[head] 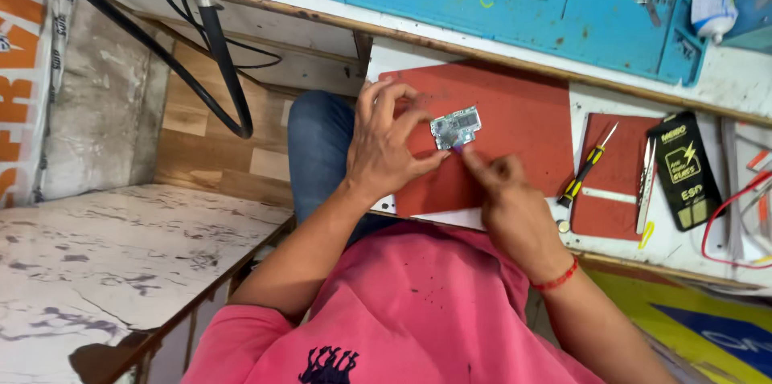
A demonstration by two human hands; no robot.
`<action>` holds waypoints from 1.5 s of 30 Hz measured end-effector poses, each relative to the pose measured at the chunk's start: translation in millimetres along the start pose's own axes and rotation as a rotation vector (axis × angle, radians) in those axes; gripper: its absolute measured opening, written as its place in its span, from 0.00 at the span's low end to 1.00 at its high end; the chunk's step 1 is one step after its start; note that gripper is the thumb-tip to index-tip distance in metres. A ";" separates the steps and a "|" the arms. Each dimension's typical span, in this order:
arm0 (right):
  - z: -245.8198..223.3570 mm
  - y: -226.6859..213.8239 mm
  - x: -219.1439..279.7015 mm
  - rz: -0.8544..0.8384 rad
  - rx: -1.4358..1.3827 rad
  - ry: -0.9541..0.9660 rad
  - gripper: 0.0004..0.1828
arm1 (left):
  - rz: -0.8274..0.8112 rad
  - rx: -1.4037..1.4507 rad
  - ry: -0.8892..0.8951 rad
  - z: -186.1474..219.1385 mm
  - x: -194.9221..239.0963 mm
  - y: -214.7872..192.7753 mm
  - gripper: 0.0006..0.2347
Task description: The person uses a hot air gun to heat a small circuit board on a red mat, then uses a small brush to clean the board's surface. The person works at a cluttered electronics repair bench with various tools and components visible.
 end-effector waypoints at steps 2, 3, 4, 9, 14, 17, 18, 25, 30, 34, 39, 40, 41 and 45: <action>7.7 5.9 12.5 0.037 -0.008 0.011 0.32 | -0.039 0.005 0.012 -0.6 9.3 2.9 0.23; 9.3 10.3 23.2 -0.018 -0.009 0.020 0.32 | -0.052 -0.005 0.006 3.2 20.7 3.8 0.22; 13.2 12.7 17.4 -0.039 -0.004 0.013 0.32 | -0.042 -0.029 0.030 1.6 16.3 2.5 0.21; 19.1 2.4 7.9 -0.071 -0.031 0.016 0.36 | -0.010 -0.046 0.054 4.0 5.7 2.5 0.20; 13.0 5.9 8.6 -0.144 -0.023 -0.004 0.37 | -0.070 -0.044 0.013 -0.5 8.1 6.8 0.20; 15.3 4.2 0.4 -0.106 0.022 0.024 0.36 | -0.061 -0.056 0.041 1.2 4.9 9.0 0.20; 9.2 7.1 2.2 -0.158 0.009 -0.004 0.38 | -0.060 -0.067 0.033 1.8 6.3 6.3 0.20; 5.4 5.6 2.0 -0.257 -0.066 -0.043 0.40 | -0.076 -0.089 0.021 1.8 4.9 7.9 0.21; 14.7 5.2 2.8 -0.152 -0.005 0.028 0.39 | -0.062 -0.080 0.044 0.2 7.0 9.0 0.20; 19.3 7.0 8.8 -0.072 -0.050 0.099 0.35 | -0.076 -0.064 0.036 2.0 7.6 6.9 0.20; 15.2 12.8 11.4 -0.165 -0.013 0.052 0.36 | -0.073 -0.070 0.041 1.2 11.0 6.0 0.20; 15.3 11.7 10.7 -0.151 -0.016 0.063 0.35 | -0.066 -0.071 0.053 1.1 9.0 6.9 0.20; 14.6 11.0 9.7 -0.143 0.002 0.062 0.36 | -0.058 -0.072 0.065 1.3 7.3 7.6 0.20; 8.4 6.5 5.2 -0.140 -0.017 -0.011 0.38 | -0.055 -0.076 0.052 2.0 8.6 5.1 0.19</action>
Point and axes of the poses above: each hand's wrist, its own x-axis away from the middle knuckle, its own y-axis out of the palm, z = x × y, the point moved 3 cm from there along -x, towards the middle knuckle, and after that the axes turned 11 degrees about x, right-handed, at the moved point
